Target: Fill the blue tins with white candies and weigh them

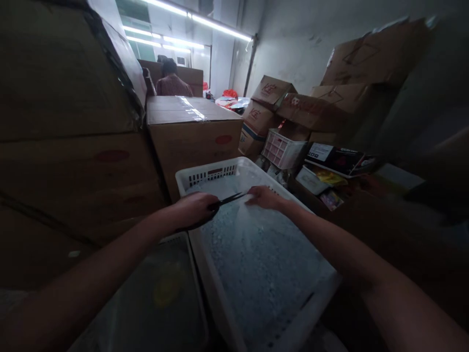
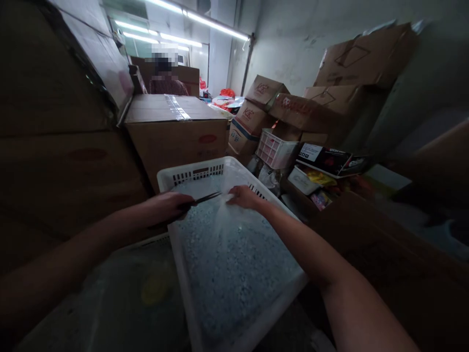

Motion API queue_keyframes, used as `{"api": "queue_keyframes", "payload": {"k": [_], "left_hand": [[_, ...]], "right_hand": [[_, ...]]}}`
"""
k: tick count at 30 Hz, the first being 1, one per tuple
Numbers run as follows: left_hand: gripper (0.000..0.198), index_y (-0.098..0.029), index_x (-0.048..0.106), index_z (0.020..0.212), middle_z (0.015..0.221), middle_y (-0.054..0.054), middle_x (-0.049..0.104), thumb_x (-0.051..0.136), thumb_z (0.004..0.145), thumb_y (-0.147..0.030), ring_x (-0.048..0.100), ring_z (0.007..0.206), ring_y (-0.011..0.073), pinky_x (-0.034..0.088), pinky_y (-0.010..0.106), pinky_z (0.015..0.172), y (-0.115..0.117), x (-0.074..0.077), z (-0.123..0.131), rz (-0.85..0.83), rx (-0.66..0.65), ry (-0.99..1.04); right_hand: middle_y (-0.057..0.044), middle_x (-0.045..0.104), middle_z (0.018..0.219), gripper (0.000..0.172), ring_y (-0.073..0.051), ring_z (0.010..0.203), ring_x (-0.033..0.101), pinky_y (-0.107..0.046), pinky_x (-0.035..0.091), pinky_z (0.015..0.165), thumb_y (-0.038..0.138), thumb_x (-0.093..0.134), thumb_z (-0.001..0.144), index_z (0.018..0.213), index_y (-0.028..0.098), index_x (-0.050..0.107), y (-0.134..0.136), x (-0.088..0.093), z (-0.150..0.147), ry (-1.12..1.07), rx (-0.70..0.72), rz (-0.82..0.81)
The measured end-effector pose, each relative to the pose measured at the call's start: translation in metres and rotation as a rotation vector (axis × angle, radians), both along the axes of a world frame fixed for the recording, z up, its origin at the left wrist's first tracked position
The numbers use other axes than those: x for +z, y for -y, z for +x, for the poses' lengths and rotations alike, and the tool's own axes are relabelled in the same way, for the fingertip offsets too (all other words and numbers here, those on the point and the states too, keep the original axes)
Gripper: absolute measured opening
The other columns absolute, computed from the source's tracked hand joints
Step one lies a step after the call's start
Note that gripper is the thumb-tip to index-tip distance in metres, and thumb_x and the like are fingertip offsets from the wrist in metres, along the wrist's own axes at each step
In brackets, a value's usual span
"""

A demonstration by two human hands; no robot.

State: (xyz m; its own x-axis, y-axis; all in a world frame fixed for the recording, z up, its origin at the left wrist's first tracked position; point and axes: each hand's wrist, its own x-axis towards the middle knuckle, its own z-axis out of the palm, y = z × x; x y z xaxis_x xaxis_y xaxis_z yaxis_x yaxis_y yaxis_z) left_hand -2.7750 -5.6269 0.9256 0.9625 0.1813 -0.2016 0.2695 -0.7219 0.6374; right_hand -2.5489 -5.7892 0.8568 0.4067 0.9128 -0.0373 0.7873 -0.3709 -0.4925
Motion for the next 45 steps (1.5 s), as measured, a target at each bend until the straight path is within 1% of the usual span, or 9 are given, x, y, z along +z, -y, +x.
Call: {"api": "queue_keyframes", "payload": {"k": [3, 7, 9, 12, 17, 20, 30, 41, 45], "left_hand": [[0.009, -0.016, 0.065, 0.07, 0.067, 0.006, 0.063, 0.058, 0.065, -0.018, 0.058, 0.07, 0.019, 0.042, 0.027, 0.068, 0.001, -0.003, 0.033, 0.282, -0.055, -0.125], [0.009, -0.014, 0.063, 0.068, 0.054, 0.004, 0.059, 0.056, 0.065, -0.019, 0.055, 0.049, 0.0181, 0.045, 0.031, 0.057, -0.001, -0.001, 0.058, -0.055, 0.073, -0.419], [0.013, -0.013, 0.063, 0.073, 0.056, 0.005, 0.062, 0.055, 0.064, -0.018, 0.057, 0.048, 0.0184, 0.045, 0.03, 0.054, -0.003, 0.005, 0.062, -0.248, 0.048, -0.498], [0.02, -0.011, 0.064, 0.079, 0.058, 0.007, 0.065, 0.059, 0.061, -0.019, 0.059, 0.051, 0.0185, 0.046, 0.028, 0.053, -0.004, 0.01, 0.063, -0.384, -0.034, -0.55], [0.021, -0.01, 0.062, 0.08, 0.054, 0.007, 0.065, 0.058, 0.061, -0.017, 0.055, 0.045, 0.0155, 0.043, 0.025, 0.047, -0.01, -0.002, 0.065, -0.432, 0.013, -0.571], [0.026, -0.009, 0.063, 0.086, 0.057, 0.007, 0.066, 0.056, 0.062, -0.016, 0.057, 0.047, 0.0154, 0.043, 0.023, 0.047, -0.014, -0.008, 0.065, -0.469, -0.023, -0.537], [0.024, -0.009, 0.063, 0.085, 0.052, 0.006, 0.064, 0.057, 0.062, -0.015, 0.053, 0.042, 0.014, 0.039, 0.022, 0.042, -0.011, 0.002, 0.066, -0.413, -0.057, -0.601], [0.022, -0.015, 0.06, 0.08, 0.053, 0.001, 0.062, 0.058, 0.058, -0.017, 0.056, 0.047, 0.0152, 0.043, 0.024, 0.046, -0.002, -0.044, 0.07, -0.583, -0.014, -0.388], [0.013, -0.014, 0.061, 0.071, 0.053, 0.003, 0.06, 0.06, 0.063, -0.024, 0.053, 0.044, 0.0137, 0.04, 0.023, 0.042, 0.001, -0.056, 0.069, -0.599, -0.08, -0.308]], "right_hand": [[-0.002, 0.071, 0.079, 0.022, -0.019, 0.075, 0.064, -0.026, 0.049, 0.067, 0.029, 0.066, 0.069, 0.085, 0.015, 0.071, 0.003, -0.016, 0.002, -0.124, -0.033, 0.073], [0.0, 0.07, 0.073, 0.025, -0.017, 0.066, 0.062, -0.026, 0.049, 0.063, 0.034, 0.072, 0.06, 0.079, 0.017, 0.071, 0.005, -0.029, 0.001, -0.489, -0.128, 0.219], [0.001, 0.068, 0.067, 0.027, -0.015, 0.061, 0.06, -0.027, 0.049, 0.061, 0.034, 0.075, 0.055, 0.076, 0.017, 0.071, 0.005, -0.033, 0.001, -0.663, -0.186, 0.266], [0.002, 0.067, 0.063, 0.031, -0.014, 0.058, 0.058, -0.027, 0.048, 0.062, 0.035, 0.078, 0.05, 0.075, 0.016, 0.072, 0.003, -0.037, 0.003, -0.744, -0.203, 0.28], [0.001, 0.07, 0.071, 0.038, -0.016, 0.067, 0.062, -0.029, 0.049, 0.073, 0.037, 0.081, 0.042, 0.073, 0.017, 0.073, -0.001, -0.043, 0.01, -0.772, -0.178, 0.296], [0.001, 0.07, 0.071, 0.039, -0.015, 0.065, 0.061, -0.028, 0.049, 0.07, 0.038, 0.082, 0.043, 0.075, 0.017, 0.073, 0.0, -0.044, 0.012, -0.793, -0.182, 0.286], [0.001, 0.069, 0.067, 0.04, -0.014, 0.06, 0.059, -0.026, 0.047, 0.061, 0.037, 0.083, 0.041, 0.074, 0.016, 0.073, 0.001, -0.048, 0.015, -0.855, -0.195, 0.258], [0.001, 0.068, 0.069, 0.038, -0.012, 0.058, 0.058, -0.024, 0.046, 0.059, 0.034, 0.082, 0.047, 0.079, 0.015, 0.073, 0.005, -0.04, 0.009, -0.953, -0.19, 0.24], [0.001, 0.069, 0.07, 0.036, -0.013, 0.06, 0.06, -0.024, 0.046, 0.059, 0.032, 0.081, 0.049, 0.08, 0.016, 0.073, 0.006, -0.037, 0.011, -0.982, -0.207, 0.195]]}}
